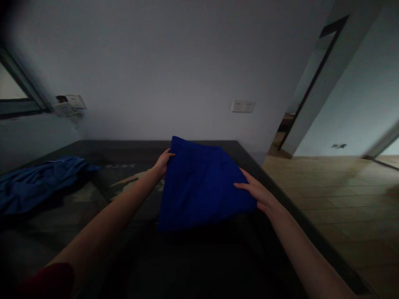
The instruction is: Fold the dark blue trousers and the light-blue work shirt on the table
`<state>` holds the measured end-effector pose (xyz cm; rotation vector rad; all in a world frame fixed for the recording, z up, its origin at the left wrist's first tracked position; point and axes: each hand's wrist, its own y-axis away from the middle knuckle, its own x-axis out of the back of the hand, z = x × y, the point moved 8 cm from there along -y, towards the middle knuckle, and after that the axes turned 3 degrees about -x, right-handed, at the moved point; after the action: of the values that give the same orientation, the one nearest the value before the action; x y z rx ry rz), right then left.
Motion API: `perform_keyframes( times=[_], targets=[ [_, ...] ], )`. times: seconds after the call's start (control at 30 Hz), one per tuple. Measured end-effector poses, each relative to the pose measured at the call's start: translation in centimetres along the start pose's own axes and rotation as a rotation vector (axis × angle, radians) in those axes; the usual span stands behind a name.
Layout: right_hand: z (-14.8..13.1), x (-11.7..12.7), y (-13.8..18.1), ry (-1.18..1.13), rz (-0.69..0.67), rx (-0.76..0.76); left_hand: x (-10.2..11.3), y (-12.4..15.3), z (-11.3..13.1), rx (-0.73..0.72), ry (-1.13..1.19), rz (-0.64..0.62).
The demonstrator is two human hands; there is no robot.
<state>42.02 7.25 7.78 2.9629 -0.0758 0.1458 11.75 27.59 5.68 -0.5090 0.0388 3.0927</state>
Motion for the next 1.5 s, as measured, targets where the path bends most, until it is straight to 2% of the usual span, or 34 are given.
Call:
perform_keyframes(
  times=[0.17, 0.37, 0.47, 0.6, 0.77, 0.93, 1.03, 1.13, 1.2, 1.33, 1.4, 1.43, 1.5],
  targets=[
    [-1.1, 6.8, -2.7, 0.020, 0.037, -0.010, -7.1, -3.4, -1.8, 0.005, 0.033, -0.042],
    [-1.9, 13.8, -4.2, 0.099, 0.129, -0.005, -15.6, -5.9, -4.8, 0.046, 0.074, -0.125],
    [-1.9, 16.5, -4.8, 0.134, 0.157, -0.017, -18.9, -7.0, -6.3, 0.068, 0.104, -0.145],
    [-1.3, 19.5, -5.4, 0.137, 0.195, -0.045, -22.0, -8.2, -8.8, 0.118, 0.134, -0.146],
    [1.8, 21.4, -6.0, 0.075, 0.212, -0.106, -23.5, -8.8, -12.9, 0.197, 0.112, -0.133],
    [6.9, 21.7, -6.9, 0.017, 0.201, -0.183, -22.0, -8.9, -16.8, 0.244, -0.011, -0.103],
    [8.8, 22.0, -7.2, -0.024, 0.202, -0.147, -20.8, -8.8, -17.4, 0.214, -0.122, -0.111],
    [9.2, 23.0, -7.5, 0.041, 0.224, -0.075, -20.3, -8.8, -16.2, 0.134, -0.246, -0.141],
    [8.8, 24.2, -7.7, 0.192, 0.285, -0.033, -20.3, -8.9, -14.7, 0.064, -0.332, -0.161],
    [6.4, 25.9, -8.5, 0.660, 0.547, 0.120, -21.2, -7.4, -11.5, -0.130, -0.518, -0.213],
    [5.3, 24.5, -9.2, 0.904, 0.603, 0.222, -23.1, -4.5, -10.4, -0.366, -0.772, -0.364],
    [5.3, 23.3, -9.7, 1.009, 0.590, 0.237, -24.4, -2.2, -10.4, -0.524, -0.942, -0.498],
    [6.4, 20.8, -10.8, 1.171, 0.529, 0.155, -26.4, 3.0, -11.8, -0.775, -1.163, -0.794]
  ],
)
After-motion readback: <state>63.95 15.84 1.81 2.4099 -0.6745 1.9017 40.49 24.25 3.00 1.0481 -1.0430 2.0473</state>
